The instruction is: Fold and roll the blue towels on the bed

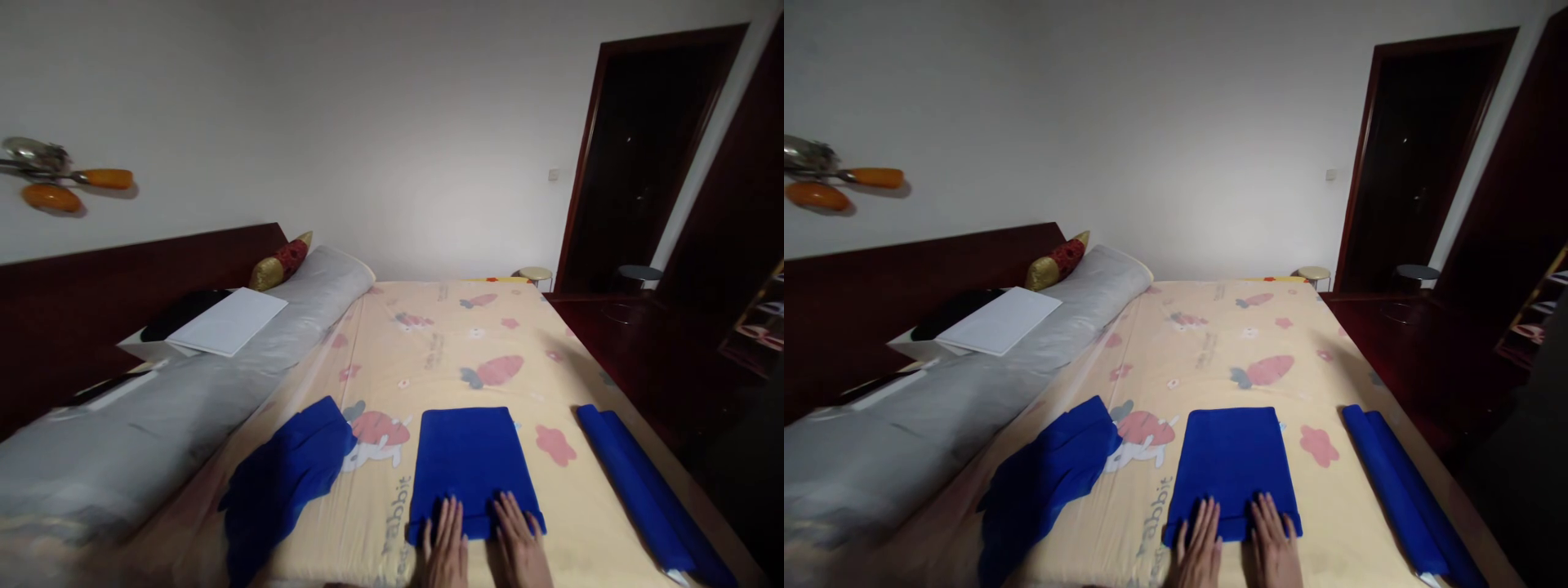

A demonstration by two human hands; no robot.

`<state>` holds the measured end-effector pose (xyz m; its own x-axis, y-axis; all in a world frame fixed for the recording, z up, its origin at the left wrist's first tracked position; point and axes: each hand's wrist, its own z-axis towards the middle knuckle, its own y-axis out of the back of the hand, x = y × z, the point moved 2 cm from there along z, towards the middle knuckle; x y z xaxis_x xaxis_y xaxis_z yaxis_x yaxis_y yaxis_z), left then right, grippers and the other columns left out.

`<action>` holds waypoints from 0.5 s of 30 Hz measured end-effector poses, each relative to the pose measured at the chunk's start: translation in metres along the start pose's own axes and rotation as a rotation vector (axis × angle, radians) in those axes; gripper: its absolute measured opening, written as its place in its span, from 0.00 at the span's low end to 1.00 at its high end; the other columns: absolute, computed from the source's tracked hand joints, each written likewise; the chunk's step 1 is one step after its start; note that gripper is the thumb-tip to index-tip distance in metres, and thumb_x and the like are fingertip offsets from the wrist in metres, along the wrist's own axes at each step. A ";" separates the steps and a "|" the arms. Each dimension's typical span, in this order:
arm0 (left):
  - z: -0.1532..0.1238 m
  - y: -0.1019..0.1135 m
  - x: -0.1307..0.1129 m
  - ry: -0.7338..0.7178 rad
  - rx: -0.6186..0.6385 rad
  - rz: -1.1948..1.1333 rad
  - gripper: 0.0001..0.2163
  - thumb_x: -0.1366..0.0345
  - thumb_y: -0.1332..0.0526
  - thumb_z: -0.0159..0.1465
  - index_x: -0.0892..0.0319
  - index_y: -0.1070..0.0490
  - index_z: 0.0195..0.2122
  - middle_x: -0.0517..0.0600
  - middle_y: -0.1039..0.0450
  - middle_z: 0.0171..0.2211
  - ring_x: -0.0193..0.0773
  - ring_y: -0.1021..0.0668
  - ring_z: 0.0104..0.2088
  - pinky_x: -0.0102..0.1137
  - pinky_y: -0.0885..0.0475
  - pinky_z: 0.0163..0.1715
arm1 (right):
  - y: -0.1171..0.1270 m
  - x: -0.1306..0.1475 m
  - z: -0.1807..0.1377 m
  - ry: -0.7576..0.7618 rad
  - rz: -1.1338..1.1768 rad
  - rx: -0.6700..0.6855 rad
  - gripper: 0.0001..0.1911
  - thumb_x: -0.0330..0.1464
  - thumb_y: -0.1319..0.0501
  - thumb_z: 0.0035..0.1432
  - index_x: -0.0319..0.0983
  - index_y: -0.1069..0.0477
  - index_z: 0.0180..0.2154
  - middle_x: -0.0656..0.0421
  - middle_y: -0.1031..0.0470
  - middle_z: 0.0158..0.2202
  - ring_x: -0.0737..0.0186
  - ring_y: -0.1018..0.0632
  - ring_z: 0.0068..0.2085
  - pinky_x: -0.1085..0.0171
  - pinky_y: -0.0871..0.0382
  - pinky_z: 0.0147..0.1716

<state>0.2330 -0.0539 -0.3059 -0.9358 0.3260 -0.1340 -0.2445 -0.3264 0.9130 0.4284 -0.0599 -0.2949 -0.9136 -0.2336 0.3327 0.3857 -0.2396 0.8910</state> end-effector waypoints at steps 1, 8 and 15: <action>0.004 -0.006 -0.009 -0.072 0.016 -0.043 0.27 0.68 0.52 0.65 0.48 0.56 0.65 0.44 0.39 0.63 0.36 0.32 0.61 0.39 0.34 0.57 | -0.005 0.010 0.004 0.080 0.034 0.043 0.24 0.39 0.51 0.64 0.51 0.44 0.62 0.61 0.40 0.63 0.56 0.35 0.62 0.52 0.33 0.55; 0.008 0.006 0.037 0.080 0.203 -0.063 0.25 0.64 0.53 0.67 0.41 0.55 0.64 0.43 0.43 0.64 0.38 0.33 0.61 0.43 0.35 0.58 | -0.007 -0.021 0.004 -0.029 -0.045 -0.039 0.25 0.43 0.51 0.63 0.49 0.41 0.61 0.57 0.38 0.62 0.52 0.33 0.61 0.46 0.35 0.56; 0.002 0.027 0.055 0.099 -0.048 0.124 0.23 0.64 0.50 0.65 0.41 0.42 0.61 0.44 0.35 0.61 0.40 0.29 0.58 0.42 0.38 0.55 | 0.006 -0.054 -0.006 -0.133 -0.044 -0.061 0.25 0.43 0.52 0.63 0.50 0.41 0.61 0.59 0.39 0.64 0.53 0.36 0.63 0.48 0.37 0.55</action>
<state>0.1750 -0.0433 -0.2877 -0.9794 0.1925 -0.0612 -0.1355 -0.4016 0.9058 0.4813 -0.0544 -0.3093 -0.9371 -0.0960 0.3356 0.3487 -0.3049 0.8863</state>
